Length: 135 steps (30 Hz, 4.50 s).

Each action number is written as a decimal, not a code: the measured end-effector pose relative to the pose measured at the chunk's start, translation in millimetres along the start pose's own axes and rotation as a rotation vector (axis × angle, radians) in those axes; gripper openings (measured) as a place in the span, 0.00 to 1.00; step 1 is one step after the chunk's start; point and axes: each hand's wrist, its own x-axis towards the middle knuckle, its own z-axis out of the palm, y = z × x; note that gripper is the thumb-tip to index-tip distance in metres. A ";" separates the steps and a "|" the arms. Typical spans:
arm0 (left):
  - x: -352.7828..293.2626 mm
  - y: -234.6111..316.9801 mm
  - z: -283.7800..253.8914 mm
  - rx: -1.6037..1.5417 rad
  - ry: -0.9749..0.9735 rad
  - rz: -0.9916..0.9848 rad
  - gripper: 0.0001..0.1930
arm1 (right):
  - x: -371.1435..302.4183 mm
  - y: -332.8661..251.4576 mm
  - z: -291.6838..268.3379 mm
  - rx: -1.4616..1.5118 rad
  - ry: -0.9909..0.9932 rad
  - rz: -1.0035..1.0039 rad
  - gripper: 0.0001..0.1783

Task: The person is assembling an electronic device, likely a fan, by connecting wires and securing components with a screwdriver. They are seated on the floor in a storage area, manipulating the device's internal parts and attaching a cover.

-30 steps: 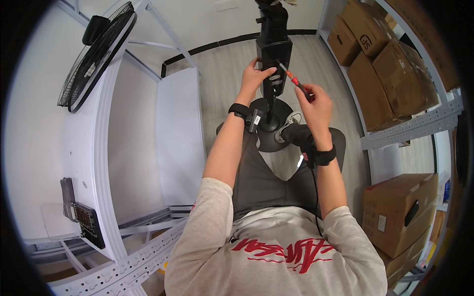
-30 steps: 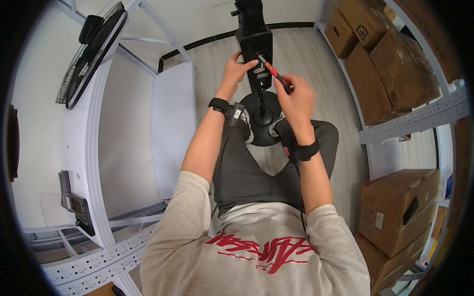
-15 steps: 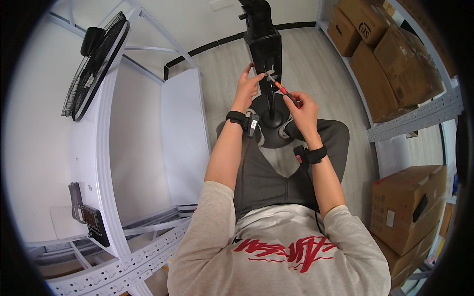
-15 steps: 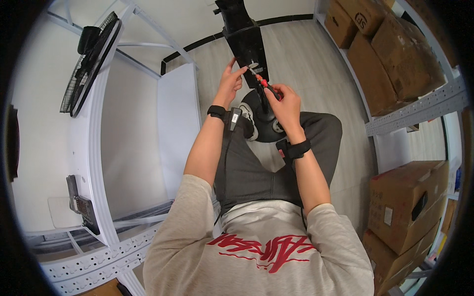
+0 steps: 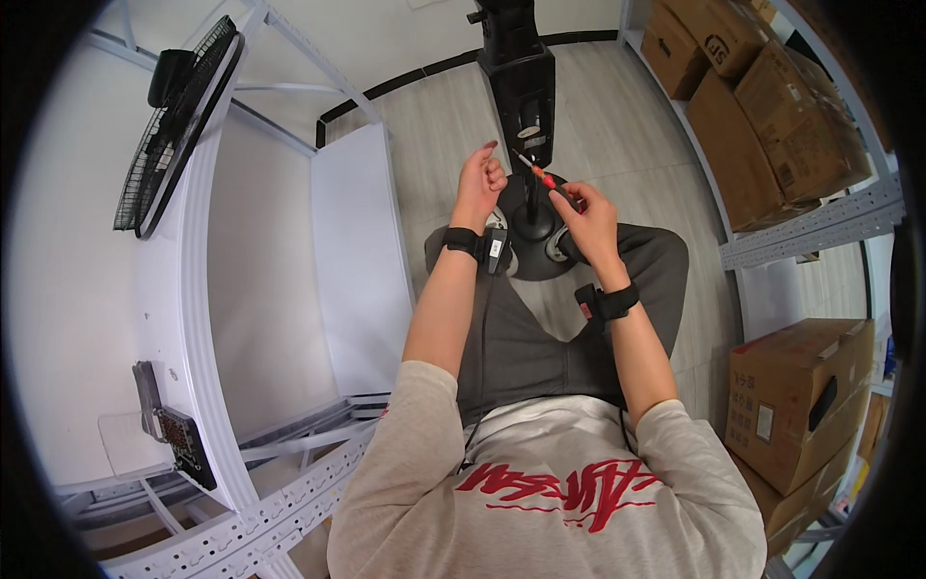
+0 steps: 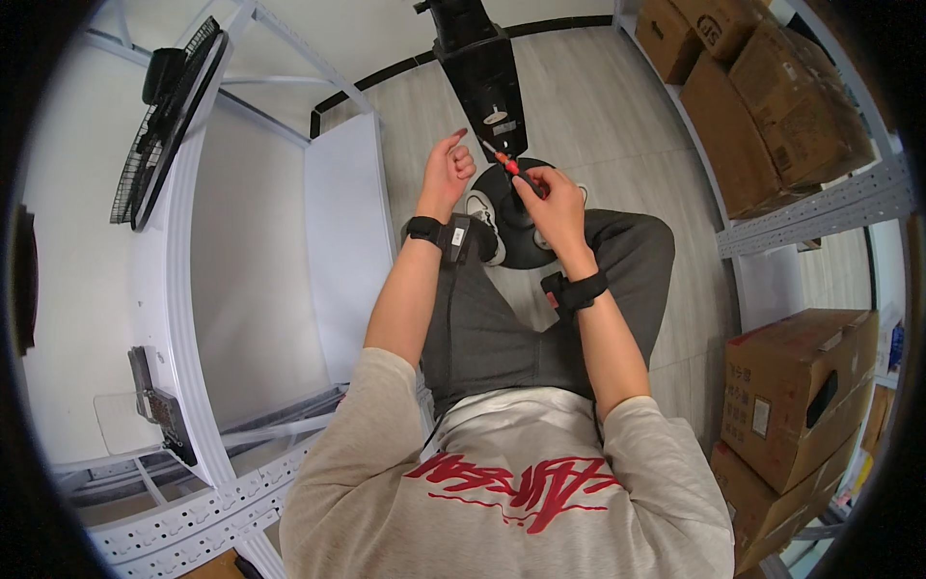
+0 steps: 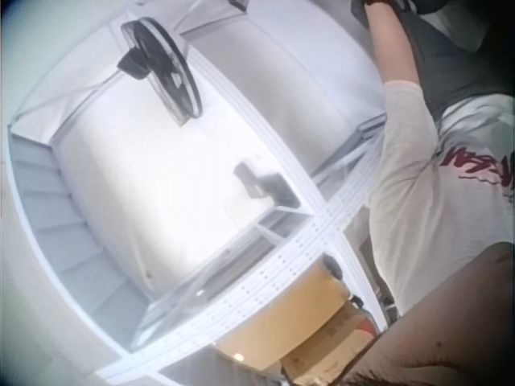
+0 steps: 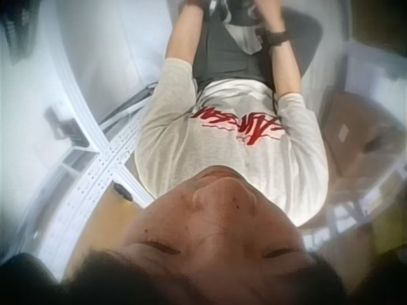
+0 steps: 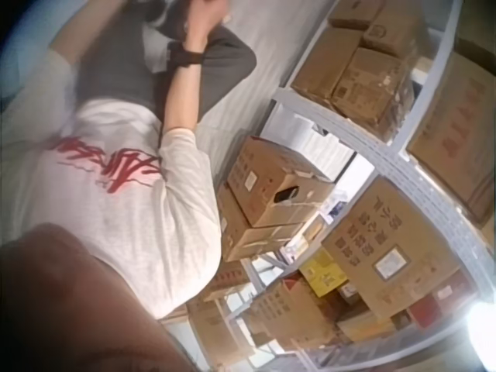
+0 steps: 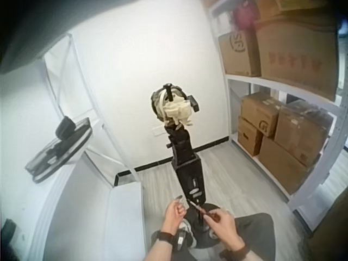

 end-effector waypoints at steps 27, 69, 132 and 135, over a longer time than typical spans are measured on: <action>-13.4 -38.5 -60.6 0.022 0.046 -0.102 0.12 | -10.7 17.6 2.5 -0.134 -0.168 -0.024 0.16; -26.2 -39.6 -48.7 0.062 0.073 -0.076 0.08 | -18.6 26.8 4.8 -0.217 -0.188 0.002 0.16; 50.2 -32.6 -38.5 0.513 0.103 -0.116 0.37 | 8.3 118.6 8.8 -0.139 0.039 0.353 0.21; 51.2 -21.0 -38.8 0.616 0.020 -0.175 0.39 | 11.4 122.7 12.1 -0.152 0.031 0.344 0.22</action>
